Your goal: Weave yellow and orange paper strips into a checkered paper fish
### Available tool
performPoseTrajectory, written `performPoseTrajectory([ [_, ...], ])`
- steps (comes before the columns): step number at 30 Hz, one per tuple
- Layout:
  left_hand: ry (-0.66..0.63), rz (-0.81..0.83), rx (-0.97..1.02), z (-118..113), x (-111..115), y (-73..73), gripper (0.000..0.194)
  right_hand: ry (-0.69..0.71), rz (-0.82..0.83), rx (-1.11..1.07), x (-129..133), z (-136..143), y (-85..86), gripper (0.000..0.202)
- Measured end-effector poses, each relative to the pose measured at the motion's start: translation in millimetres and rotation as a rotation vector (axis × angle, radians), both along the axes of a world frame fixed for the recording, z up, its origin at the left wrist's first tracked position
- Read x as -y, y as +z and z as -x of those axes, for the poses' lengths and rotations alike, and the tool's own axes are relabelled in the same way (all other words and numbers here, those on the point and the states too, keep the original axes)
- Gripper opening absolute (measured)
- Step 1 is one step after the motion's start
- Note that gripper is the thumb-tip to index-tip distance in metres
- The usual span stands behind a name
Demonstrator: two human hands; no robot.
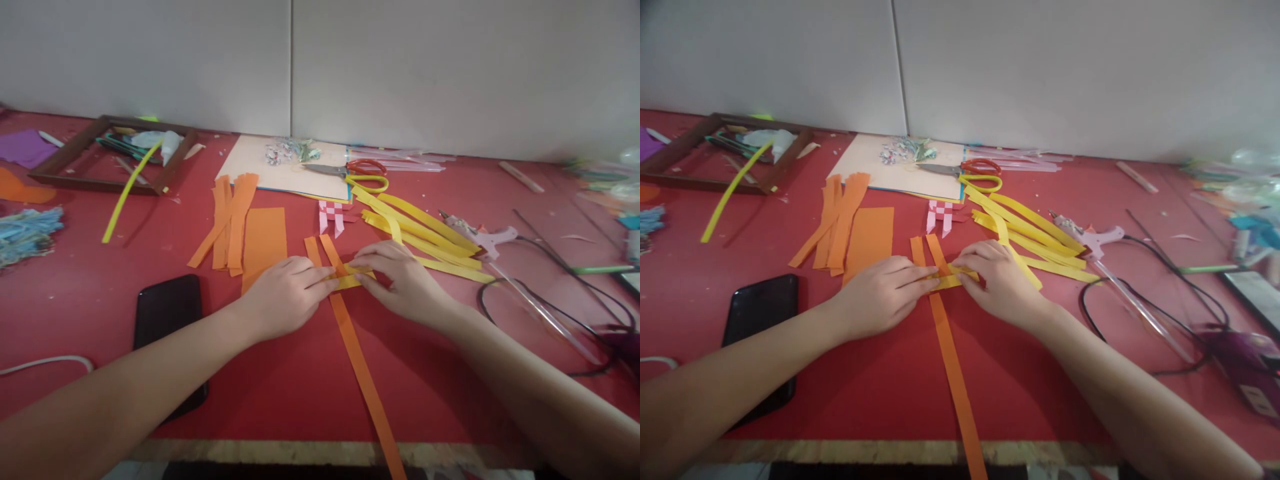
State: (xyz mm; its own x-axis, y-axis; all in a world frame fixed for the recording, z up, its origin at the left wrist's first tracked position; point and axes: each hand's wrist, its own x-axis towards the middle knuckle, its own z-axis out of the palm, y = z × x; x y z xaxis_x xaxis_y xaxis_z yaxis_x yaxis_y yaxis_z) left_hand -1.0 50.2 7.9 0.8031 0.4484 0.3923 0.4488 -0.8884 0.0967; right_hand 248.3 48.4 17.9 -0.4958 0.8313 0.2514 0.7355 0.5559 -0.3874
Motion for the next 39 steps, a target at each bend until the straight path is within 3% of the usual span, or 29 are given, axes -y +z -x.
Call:
performPoseTrajectory([
  [12, -0.021, 0.000, 0.060, -0.1, -0.8, -2.5, 0.026, 0.181, 0.031, 0.002, -4.1, 2.2, 2.6, 0.024],
  [21, 0.000, -0.020, 0.061, -2.5, -0.8, -0.2, 0.025, 0.234, -0.071, 0.002, -6.0, 0.3, -3.2, 0.020],
  [33, -0.012, 0.023, 0.079, -1.5, -1.3, -1.5, 0.024, 0.195, -0.068, -0.032, -2.2, 5.6, -2.7, 0.020],
  [39, -0.002, 0.022, 0.104, -0.8, -0.5, -3.7, 0.024, 0.000, -0.200, -0.044, -24.4, 0.9, -0.5, 0.017],
])
